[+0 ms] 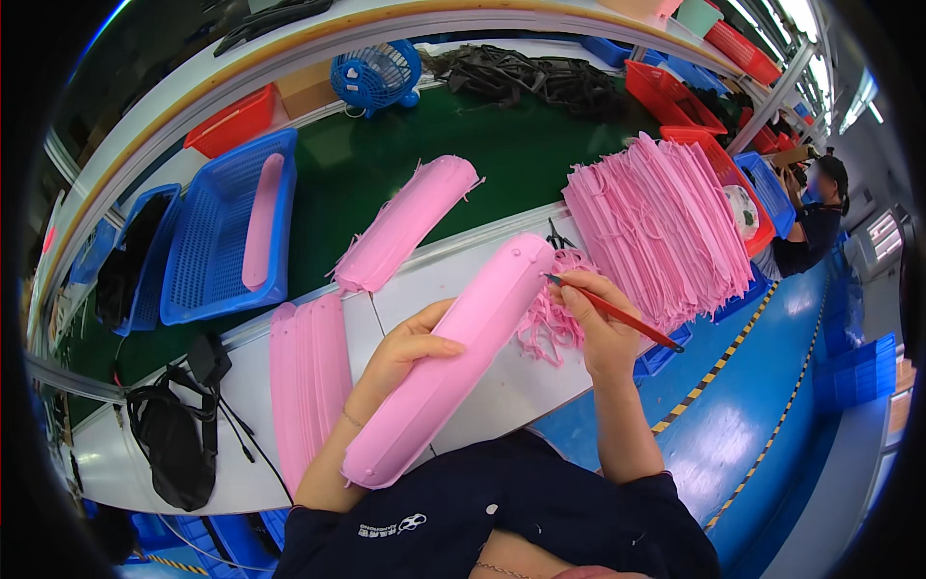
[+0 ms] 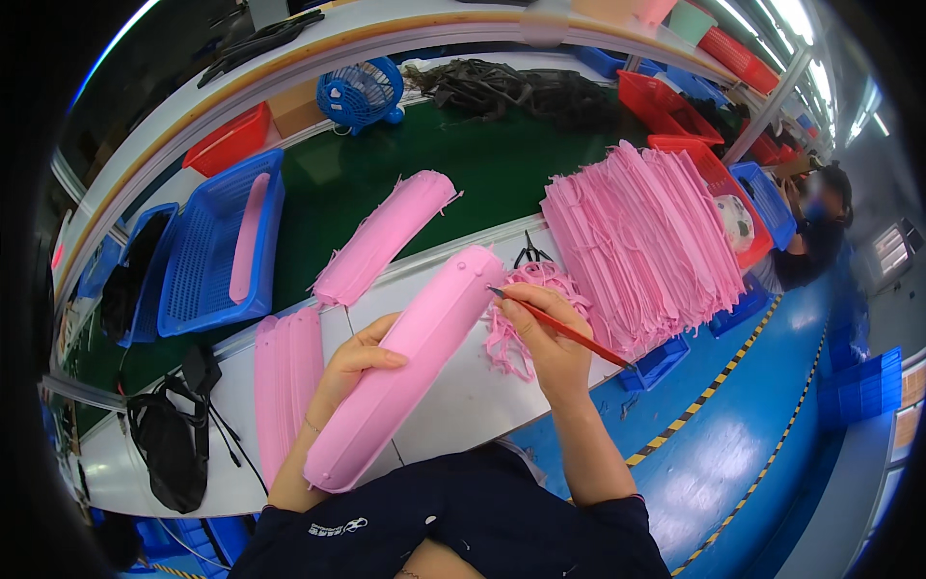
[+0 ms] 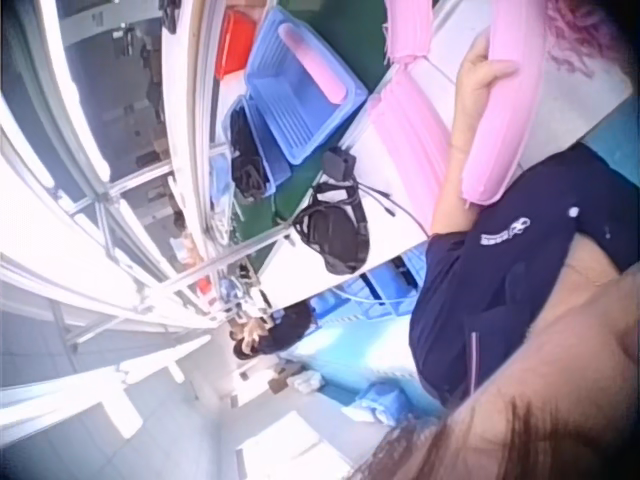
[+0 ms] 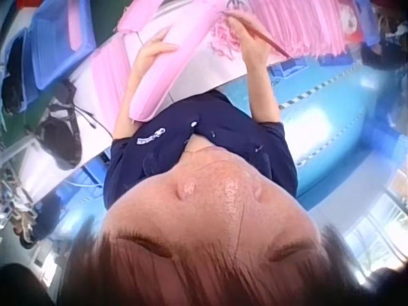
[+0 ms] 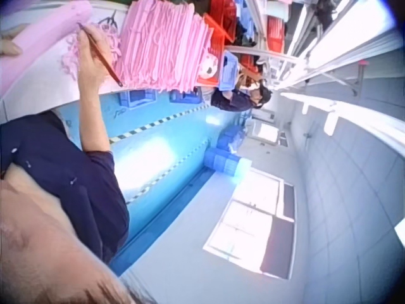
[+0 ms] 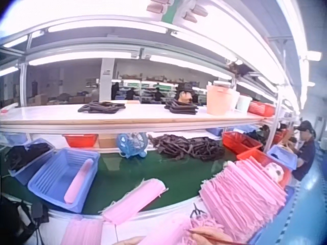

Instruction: The person trims excess material from molded parts using a small hand tool and peels off the trimmed strips by hand.

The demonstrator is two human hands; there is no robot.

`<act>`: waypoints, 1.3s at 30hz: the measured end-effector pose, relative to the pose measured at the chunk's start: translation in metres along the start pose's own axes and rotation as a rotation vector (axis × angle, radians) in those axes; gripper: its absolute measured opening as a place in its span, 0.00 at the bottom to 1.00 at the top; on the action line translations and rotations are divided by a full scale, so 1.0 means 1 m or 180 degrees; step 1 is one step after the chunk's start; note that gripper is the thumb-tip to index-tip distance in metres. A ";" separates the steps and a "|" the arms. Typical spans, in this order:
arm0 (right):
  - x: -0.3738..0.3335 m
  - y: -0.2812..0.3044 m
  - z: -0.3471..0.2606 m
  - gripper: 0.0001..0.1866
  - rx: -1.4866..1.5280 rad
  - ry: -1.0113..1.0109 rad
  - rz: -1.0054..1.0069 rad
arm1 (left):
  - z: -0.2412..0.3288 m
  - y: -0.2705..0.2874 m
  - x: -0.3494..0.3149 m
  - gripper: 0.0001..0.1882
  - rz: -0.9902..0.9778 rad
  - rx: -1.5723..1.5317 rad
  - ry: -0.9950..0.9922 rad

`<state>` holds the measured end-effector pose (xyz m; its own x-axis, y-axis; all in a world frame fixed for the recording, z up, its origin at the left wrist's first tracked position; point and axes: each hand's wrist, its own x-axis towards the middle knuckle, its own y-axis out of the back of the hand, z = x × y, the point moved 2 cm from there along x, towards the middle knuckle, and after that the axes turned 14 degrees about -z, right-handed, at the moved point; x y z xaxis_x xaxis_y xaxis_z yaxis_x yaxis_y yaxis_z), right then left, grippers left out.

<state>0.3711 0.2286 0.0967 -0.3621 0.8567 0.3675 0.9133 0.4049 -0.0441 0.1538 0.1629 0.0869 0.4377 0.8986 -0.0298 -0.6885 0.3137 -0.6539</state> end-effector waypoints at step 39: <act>0.015 0.003 -0.027 0.16 -0.3944 0.2318 -0.1648 | 0.007 -0.010 -0.010 0.30 0.0077 -0.0168 0.0047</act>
<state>0.3736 0.2342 0.1267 -0.8509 0.2211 0.4765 0.4294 -0.2298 0.8734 0.1521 0.1526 0.0985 0.4300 0.9010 -0.0570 -0.6676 0.2749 -0.6919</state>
